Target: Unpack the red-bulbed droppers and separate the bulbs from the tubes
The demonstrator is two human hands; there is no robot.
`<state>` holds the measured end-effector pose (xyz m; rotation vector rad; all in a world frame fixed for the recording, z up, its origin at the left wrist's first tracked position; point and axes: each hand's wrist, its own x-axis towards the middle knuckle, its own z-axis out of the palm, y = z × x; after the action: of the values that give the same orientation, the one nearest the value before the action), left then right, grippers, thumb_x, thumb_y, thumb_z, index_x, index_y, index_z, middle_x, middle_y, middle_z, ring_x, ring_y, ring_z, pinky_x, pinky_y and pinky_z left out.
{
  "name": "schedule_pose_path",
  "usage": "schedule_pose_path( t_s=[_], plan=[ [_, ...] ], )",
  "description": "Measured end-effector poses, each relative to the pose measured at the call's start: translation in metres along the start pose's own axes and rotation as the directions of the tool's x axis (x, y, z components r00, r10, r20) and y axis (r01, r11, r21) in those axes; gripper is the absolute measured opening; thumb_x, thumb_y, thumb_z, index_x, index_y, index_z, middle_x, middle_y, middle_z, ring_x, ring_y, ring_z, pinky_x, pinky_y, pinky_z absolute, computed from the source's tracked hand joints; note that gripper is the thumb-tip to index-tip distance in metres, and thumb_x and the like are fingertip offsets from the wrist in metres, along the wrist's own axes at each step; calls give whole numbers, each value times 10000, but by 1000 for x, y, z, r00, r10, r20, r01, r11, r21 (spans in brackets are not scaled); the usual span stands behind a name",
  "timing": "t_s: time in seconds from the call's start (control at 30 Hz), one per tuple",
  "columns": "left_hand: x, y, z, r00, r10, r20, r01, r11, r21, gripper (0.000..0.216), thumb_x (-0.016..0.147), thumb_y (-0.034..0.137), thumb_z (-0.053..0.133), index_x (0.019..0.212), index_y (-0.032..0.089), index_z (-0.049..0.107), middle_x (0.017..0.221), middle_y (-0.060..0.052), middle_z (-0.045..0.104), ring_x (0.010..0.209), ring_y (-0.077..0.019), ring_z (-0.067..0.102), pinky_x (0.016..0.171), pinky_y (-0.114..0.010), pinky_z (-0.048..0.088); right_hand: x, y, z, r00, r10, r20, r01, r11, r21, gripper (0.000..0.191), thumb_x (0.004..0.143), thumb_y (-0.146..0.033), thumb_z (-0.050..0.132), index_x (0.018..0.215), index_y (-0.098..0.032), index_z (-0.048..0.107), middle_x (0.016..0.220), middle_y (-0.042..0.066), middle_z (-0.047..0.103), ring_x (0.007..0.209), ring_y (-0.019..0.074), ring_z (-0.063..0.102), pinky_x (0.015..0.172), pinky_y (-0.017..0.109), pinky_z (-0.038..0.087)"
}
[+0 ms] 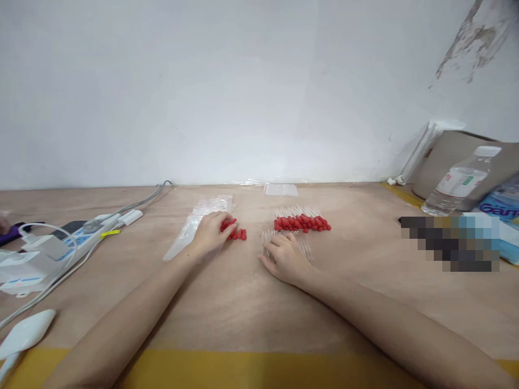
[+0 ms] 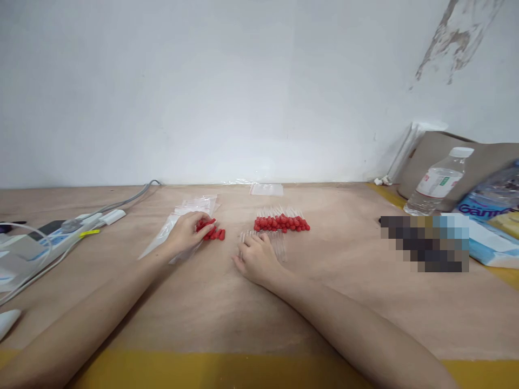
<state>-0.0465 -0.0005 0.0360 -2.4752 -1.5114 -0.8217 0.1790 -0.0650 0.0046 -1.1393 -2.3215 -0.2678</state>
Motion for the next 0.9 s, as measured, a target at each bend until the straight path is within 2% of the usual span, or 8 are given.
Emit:
schedule_pose_path(
  t_s=[0.07,0.2,0.43,0.5,0.6,0.7,0.8,0.9],
  plan=[
    [-1,-1,3,999,38,8,-38,998,48,173,789,342,502,792,195,592,783,-32,607,774,-191,534,725,-323,398,-1,-2,0,1000,0,4,0,1000,6,251,785,-400,537,799,-158,601,783,62,598,771,178,504,725,323,277],
    [-3,-3,4,997,67,-47,-63,996,67,214,793,373,508,789,191,620,802,-43,594,795,-193,518,765,-334,386,-1,-3,2,1000,-9,20,9,1000,5,351,757,-498,538,782,-157,614,807,75,592,790,191,491,719,334,275],
    [1,6,-7,982,29,-186,-17,997,70,188,818,317,471,775,193,607,809,-34,588,828,-193,505,775,-333,373,-5,3,-4,999,-15,-32,15,1000,-4,323,776,-479,518,821,-175,620,810,62,589,787,183,481,718,336,264],
    [5,16,-7,987,49,-155,-40,997,65,164,806,306,486,781,196,605,818,-33,593,836,-197,507,776,-336,374,-10,9,-8,1000,-19,-17,19,1000,4,276,791,-439,513,798,-187,624,767,46,583,772,175,477,709,327,264],
    [16,35,1,994,104,-18,-104,995,12,140,790,294,502,780,197,602,827,-29,603,822,-193,523,766,-331,384,-21,20,-15,999,-41,-1,41,999,32,269,811,-413,495,744,-186,625,721,36,561,741,158,470,698,311,268],
    [31,57,17,988,128,81,-122,990,-76,151,784,311,511,779,192,603,820,-31,614,831,-193,541,779,-321,391,-33,31,-18,998,-30,-62,35,997,75,272,823,-399,483,752,-181,629,722,32,553,712,140,465,688,295,271],
    [47,73,36,988,62,138,-41,988,-151,211,782,374,507,758,191,609,834,-32,630,836,-195,551,776,-309,397,-42,38,-17,993,23,-120,-10,994,110,257,828,-378,482,762,-185,638,701,22,547,664,123,457,660,285,261],
    [56,82,51,985,5,172,26,984,-177,300,803,425,455,725,186,618,812,-37,639,791,-192,563,725,-296,412,-46,39,-16,991,59,-121,-43,990,136,251,831,-366,480,756,-192,644,699,19,547,663,119,460,649,282,253]
  ],
)
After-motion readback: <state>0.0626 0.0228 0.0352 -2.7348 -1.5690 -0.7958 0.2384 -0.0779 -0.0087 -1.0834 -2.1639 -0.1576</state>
